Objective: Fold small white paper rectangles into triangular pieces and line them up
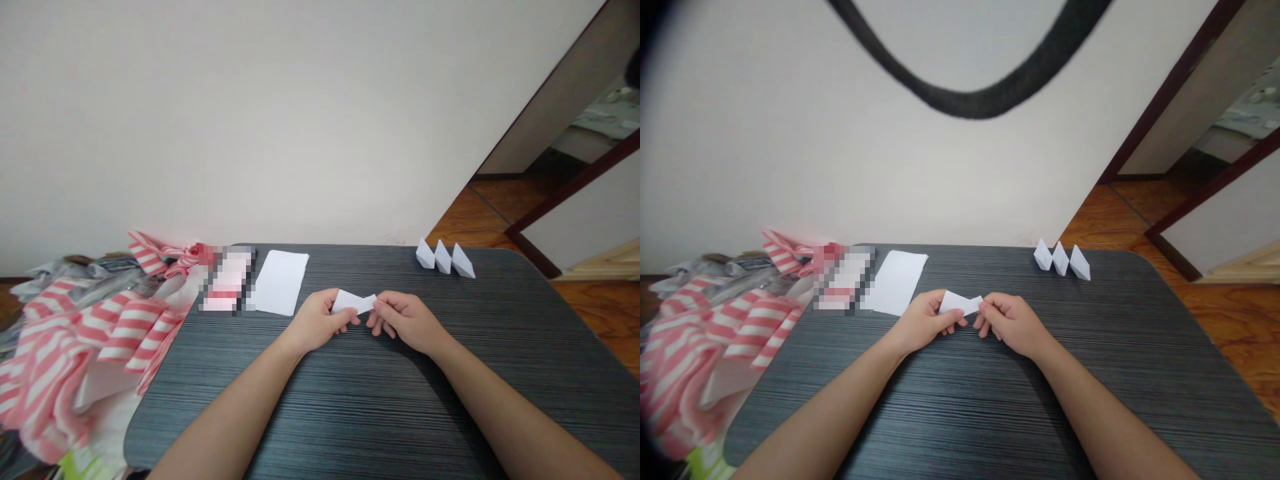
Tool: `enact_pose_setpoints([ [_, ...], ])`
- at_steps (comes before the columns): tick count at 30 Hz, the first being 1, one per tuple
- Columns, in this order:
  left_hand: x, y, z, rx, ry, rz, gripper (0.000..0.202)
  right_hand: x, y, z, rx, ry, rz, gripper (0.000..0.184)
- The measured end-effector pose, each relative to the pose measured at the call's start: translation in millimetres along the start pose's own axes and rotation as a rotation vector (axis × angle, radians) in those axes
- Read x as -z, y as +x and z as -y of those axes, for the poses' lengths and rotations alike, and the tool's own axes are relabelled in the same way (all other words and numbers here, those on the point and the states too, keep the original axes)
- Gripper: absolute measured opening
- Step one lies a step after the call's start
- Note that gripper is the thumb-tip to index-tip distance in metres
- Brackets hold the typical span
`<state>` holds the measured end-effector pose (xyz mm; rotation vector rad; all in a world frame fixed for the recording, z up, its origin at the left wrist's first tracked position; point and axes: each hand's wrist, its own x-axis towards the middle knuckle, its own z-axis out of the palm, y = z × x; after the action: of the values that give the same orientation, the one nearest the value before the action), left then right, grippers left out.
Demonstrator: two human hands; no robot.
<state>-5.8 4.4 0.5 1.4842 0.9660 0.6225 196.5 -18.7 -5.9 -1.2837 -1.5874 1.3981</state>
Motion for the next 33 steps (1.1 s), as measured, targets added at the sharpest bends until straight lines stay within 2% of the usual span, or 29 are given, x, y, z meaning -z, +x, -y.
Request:
enact_pose_setpoints([
  [8,1.2,-0.8,-2.6,-0.002,0.003,0.043,0.020,-2.3,0.7,1.0,-0.018,-0.033,-0.003,0.028],
  [16,-0.4,-1.3,-2.7,-0.003,-0.033,0.029,0.021,-4.0,1.0,3.3,0.005,0.065,0.031,0.025],
  [24,-0.5,-2.1,-6.3,-0.005,-0.010,0.053,0.022,-2.4,1.0,0.7,0.012,-0.035,0.024,0.024],
  [33,-0.7,-2.9,-8.1,-0.009,0.024,0.065,0.022,-4.9,1.8,3.9,-0.022,-0.018,0.068,0.021],
])
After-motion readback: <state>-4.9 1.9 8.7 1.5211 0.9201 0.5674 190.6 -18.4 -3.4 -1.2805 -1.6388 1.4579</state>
